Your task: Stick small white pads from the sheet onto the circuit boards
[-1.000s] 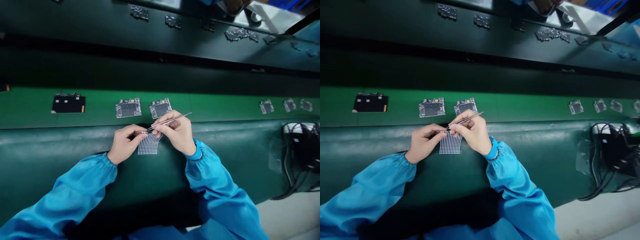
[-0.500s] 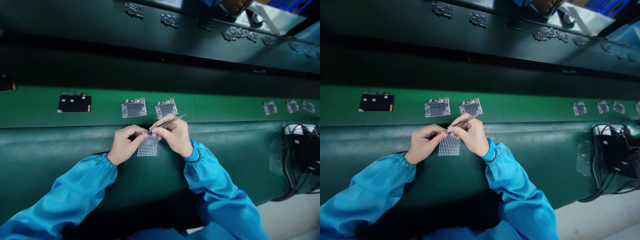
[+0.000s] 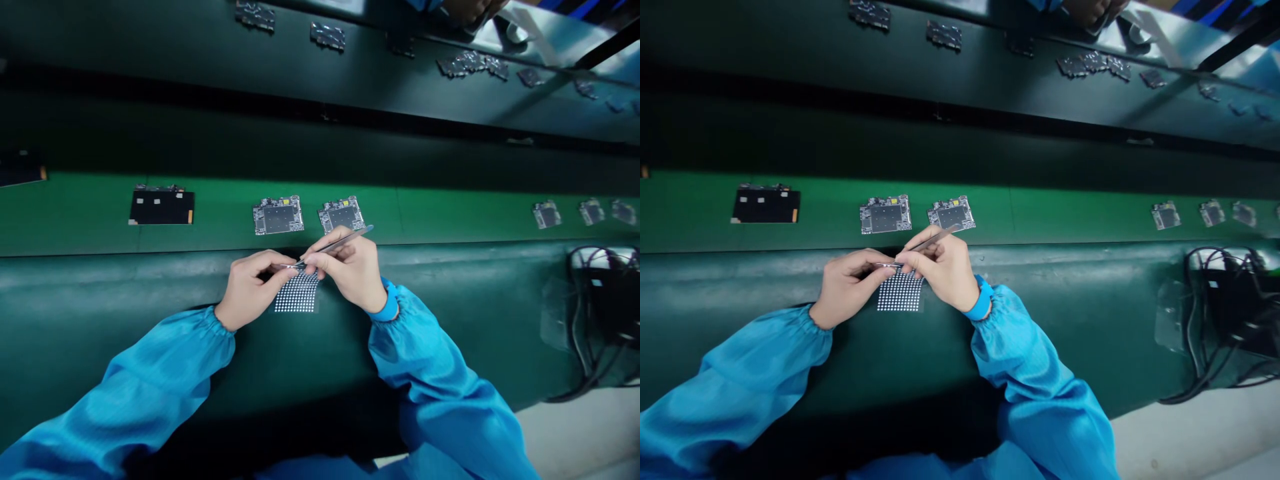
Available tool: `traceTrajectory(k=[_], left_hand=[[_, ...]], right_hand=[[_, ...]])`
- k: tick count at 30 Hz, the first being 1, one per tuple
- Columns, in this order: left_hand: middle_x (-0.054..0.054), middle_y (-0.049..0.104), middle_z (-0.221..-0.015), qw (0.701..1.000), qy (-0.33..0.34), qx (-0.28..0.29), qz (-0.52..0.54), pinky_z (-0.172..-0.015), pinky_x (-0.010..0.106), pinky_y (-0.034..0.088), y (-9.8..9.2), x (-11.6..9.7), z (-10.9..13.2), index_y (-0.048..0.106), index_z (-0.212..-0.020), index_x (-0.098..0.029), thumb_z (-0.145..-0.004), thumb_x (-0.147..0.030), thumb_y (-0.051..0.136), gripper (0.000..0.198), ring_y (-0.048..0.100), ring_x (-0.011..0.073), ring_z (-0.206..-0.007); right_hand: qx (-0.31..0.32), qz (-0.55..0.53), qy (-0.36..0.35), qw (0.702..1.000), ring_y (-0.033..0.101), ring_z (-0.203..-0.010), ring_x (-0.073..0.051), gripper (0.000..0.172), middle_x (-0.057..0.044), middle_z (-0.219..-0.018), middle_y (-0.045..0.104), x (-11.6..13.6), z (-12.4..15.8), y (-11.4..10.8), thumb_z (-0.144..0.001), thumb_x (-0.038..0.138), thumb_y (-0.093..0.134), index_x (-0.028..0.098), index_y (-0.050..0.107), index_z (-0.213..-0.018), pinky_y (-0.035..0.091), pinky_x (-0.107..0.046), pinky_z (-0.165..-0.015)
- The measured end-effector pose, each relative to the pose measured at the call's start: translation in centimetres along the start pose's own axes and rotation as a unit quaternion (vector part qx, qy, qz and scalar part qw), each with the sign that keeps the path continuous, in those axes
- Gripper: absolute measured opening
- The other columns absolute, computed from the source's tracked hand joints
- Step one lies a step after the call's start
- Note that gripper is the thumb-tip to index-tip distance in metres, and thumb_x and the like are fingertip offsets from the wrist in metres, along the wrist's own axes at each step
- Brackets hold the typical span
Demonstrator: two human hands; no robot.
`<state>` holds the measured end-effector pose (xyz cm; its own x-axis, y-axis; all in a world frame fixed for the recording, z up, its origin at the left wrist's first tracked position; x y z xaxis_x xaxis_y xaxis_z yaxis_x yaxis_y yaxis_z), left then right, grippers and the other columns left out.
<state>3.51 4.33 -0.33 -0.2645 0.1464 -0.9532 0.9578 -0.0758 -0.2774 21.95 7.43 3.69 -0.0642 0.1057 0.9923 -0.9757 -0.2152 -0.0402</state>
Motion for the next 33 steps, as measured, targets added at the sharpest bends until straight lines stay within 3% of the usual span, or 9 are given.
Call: traceTrajectory(k=[26, 29, 33], left_hand=[[0.003, 0.079, -0.087, 1.000, 0.000, 0.002, -0.004, -0.070, 0.027, 0.061, 0.1, -0.1, 0.0, 0.078, -0.091, -0.022, -0.088, -0.030, 0.076, 0.009, 0.074, 0.0162, -0.075], [0.003, 0.080, -0.091, 1.000, -0.005, 0.003, -0.012, -0.071, 0.029, 0.062, 0.0, 0.2, 0.2, 0.078, -0.094, -0.023, -0.087, -0.031, 0.077, 0.010, 0.074, 0.0171, -0.077], [0.001, 0.079, -0.092, 0.999, -0.010, 0.000, -0.038, -0.073, 0.029, 0.061, -0.1, 0.4, 0.4, 0.079, -0.095, -0.025, -0.088, -0.033, 0.076, 0.011, 0.074, 0.0172, -0.079]], right_hand=[[0.003, -0.011, 0.012, 1.000, 0.063, -0.049, -0.012, 0.032, -0.002, -0.064, 0.071, 0.4, 0.1, 0.0, -0.080, 0.046, 0.083, 0.018, 0.067, -0.081, 0.056, -0.027, -0.048], [-0.022, -0.002, 0.007, 1.000, 0.062, -0.048, -0.011, 0.031, -0.001, -0.063, 0.071, 0.5, -0.5, -1.2, -0.080, 0.044, 0.083, 0.018, 0.066, -0.082, 0.056, -0.027, -0.047], [-0.132, 0.026, -0.037, 0.990, 0.062, -0.051, -0.011, 0.032, 0.000, -0.063, 0.069, -0.9, -3.1, -5.9, -0.080, 0.044, 0.082, 0.018, 0.064, -0.082, 0.054, -0.025, -0.048]])
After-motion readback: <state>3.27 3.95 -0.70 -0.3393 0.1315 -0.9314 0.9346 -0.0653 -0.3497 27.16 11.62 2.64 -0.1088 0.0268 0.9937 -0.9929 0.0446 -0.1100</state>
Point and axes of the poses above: each hand's wrist, its own z-axis away from the middle knuckle, its own y-axis out of the palm, x = y × z, the point moved 3 cm from there along -z, towards the middle knuckle
